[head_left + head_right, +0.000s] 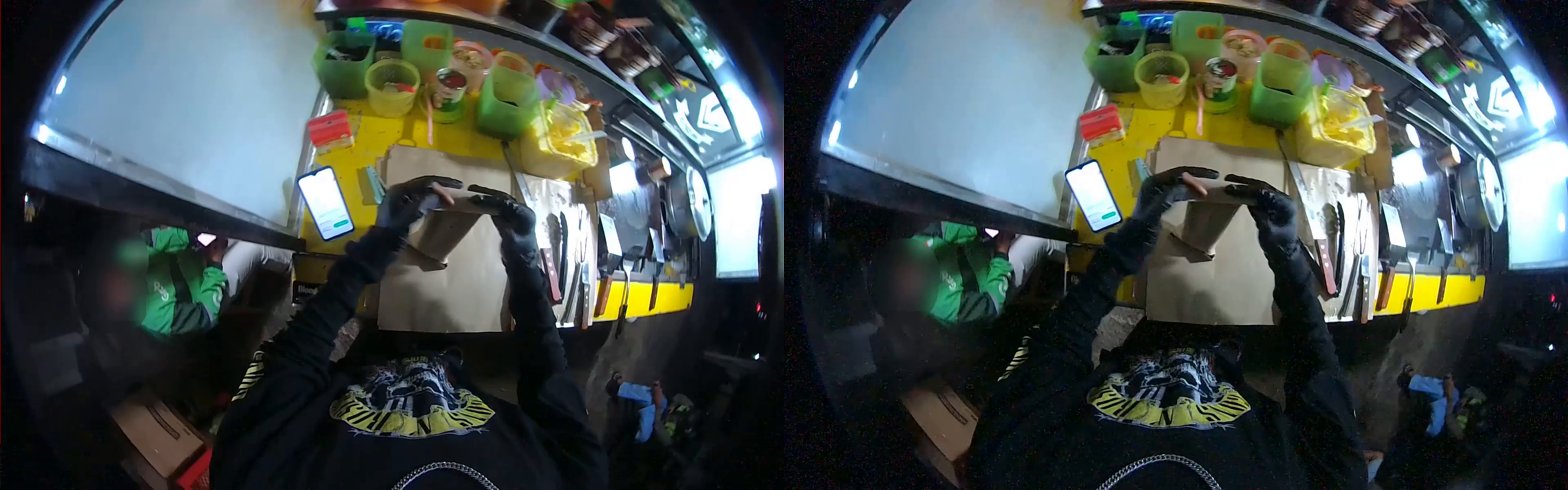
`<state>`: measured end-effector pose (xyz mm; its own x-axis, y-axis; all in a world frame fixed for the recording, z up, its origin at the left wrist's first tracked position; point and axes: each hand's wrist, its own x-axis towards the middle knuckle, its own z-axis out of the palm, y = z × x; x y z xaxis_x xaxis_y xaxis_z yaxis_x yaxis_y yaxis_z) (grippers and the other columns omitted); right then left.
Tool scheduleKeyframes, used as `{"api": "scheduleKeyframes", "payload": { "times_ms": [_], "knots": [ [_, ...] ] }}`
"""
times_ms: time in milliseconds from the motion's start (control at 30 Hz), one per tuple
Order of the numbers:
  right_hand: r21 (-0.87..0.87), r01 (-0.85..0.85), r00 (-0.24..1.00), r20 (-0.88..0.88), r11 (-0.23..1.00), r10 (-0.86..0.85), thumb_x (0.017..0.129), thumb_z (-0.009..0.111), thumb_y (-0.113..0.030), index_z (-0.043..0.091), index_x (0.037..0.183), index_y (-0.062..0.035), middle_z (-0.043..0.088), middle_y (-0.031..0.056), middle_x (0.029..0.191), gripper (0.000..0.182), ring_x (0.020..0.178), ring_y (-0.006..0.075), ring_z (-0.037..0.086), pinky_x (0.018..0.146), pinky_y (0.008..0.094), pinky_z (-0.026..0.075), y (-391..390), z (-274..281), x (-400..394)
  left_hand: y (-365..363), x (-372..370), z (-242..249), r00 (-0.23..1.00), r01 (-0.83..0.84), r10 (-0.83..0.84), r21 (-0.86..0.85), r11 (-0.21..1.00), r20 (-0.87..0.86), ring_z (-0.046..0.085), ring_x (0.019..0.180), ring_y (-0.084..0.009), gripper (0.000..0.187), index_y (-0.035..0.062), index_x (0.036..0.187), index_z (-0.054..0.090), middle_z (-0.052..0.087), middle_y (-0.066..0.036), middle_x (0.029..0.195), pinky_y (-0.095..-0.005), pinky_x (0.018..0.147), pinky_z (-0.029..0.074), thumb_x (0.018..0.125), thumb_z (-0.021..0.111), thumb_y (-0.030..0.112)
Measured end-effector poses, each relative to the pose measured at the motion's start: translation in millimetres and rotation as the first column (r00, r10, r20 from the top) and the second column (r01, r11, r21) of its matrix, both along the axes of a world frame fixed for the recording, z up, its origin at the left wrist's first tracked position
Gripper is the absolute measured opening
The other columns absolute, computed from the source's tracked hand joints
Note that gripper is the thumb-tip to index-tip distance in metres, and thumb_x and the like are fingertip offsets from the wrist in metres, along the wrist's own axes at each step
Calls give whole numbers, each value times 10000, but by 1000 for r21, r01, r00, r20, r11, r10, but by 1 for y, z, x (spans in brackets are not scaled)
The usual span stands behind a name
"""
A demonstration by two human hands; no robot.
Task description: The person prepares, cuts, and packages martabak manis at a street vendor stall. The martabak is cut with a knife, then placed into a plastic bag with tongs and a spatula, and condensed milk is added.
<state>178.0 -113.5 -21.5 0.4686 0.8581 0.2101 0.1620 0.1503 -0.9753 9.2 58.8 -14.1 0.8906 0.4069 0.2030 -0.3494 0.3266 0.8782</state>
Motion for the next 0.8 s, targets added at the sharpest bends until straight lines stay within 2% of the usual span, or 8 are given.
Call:
{"api": "scheduleKeyframes", "payload": {
  "times_ms": [133, 267, 333, 467, 567, 633, 667, 800],
  "knots": [
    [15, -103, 977, -184, 995, 104, 885, 526, -219, 667, 998, 35, 671, 190, 1069, 312, 1010, 307, 637, 881, 368, 496, 20, 16, 18, -39, -18, -11, 862, -393, 507, 603, 694, -21, 576, 878, -147, 178, 67, 892, 518, 635, -75, 1017, -294, 795, 454, 818, 677, 99],
    [-539, -274, 960, -197, 796, 197, 781, 619, -502, 631, 1079, 1, 686, 145, 1036, 585, 955, 288, 662, 840, 404, 506, 127, -43, 23, -57, -35, 2, 891, -453, 454, 68, 889, 1, 617, 979, -191, 320, 62, 1048, 498, 633, -130, 1043, -329, 866, 491, 806, 707, 51],
    [-762, 2, 709, 458, 648, 536, 837, 588, -457, 625, 1071, -21, 681, 199, 995, 497, 913, 319, 664, 804, 417, 509, 182, -61, -21, -52, -44, 9, 876, -474, 483, 170, 864, -8, 621, 1017, -204, 404, 45, 1118, 489, 632, -126, 1039, -343, 897, 498, 788, 722, 17],
    [-768, 66, 469, 587, 637, 659, 754, 622, -588, 628, 1074, -17, 668, 222, 975, 654, 883, 354, 661, 784, 428, 504, 227, -64, -69, -35, -59, 13, 880, -440, 470, 249, 863, -71, 623, 981, -188, 379, 40, 1114, 536, 636, -90, 1030, -313, 880, 490, 788, 727, 30],
    [-839, 62, 465, 504, 541, 728, 816, 618, -519, 636, 1062, -28, 675, 172, 934, 549, 853, 293, 676, 739, 381, 529, 224, -107, -24, -23, -46, -4, 898, -414, 436, 227, 882, -57, 612, 940, -151, 242, 62, 996, 602, 646, -68, 994, -293, 847, 484, 792, 730, 48],
    [-410, -641, 768, -320, 650, 555, 906, 593, -390, 610, 1052, -50, 644, 82, 835, 370, 751, 202, 662, 670, 341, 534, 202, -118, 44, -24, -37, 3, 894, -408, 431, 174, 896, -119, 607, 946, -140, 235, 53, 1003, 596, 642, -55, 984, -282, 859, 481, 797, 704, 13],
    [-297, -549, 769, -546, 781, 333, 973, 524, -214, 566, 1145, -33, 630, 53, 851, 253, 715, 172, 641, 610, 304, 523, 171, -40, 37, -21, -31, -4, 904, -416, 420, 68, 907, -78, 603, 945, -134, 241, 48, 1005, 596, 635, -45, 977, -273, 859, 478, 792, 693, -15],
    [-143, -317, 917, -299, 938, 265, 917, 620, -169, 499, 1153, -9, 629, 97, 917, 310, 806, 218, 647, 752, 338, 547, 89, 86, 14, -19, -13, -3, 922, -324, 336, 93, 941, -191, 604, 936, -130, 212, 43, 999, 610, 631, -44, 963, -266, 844, 482, 807, 681, -14]
  ]
}}
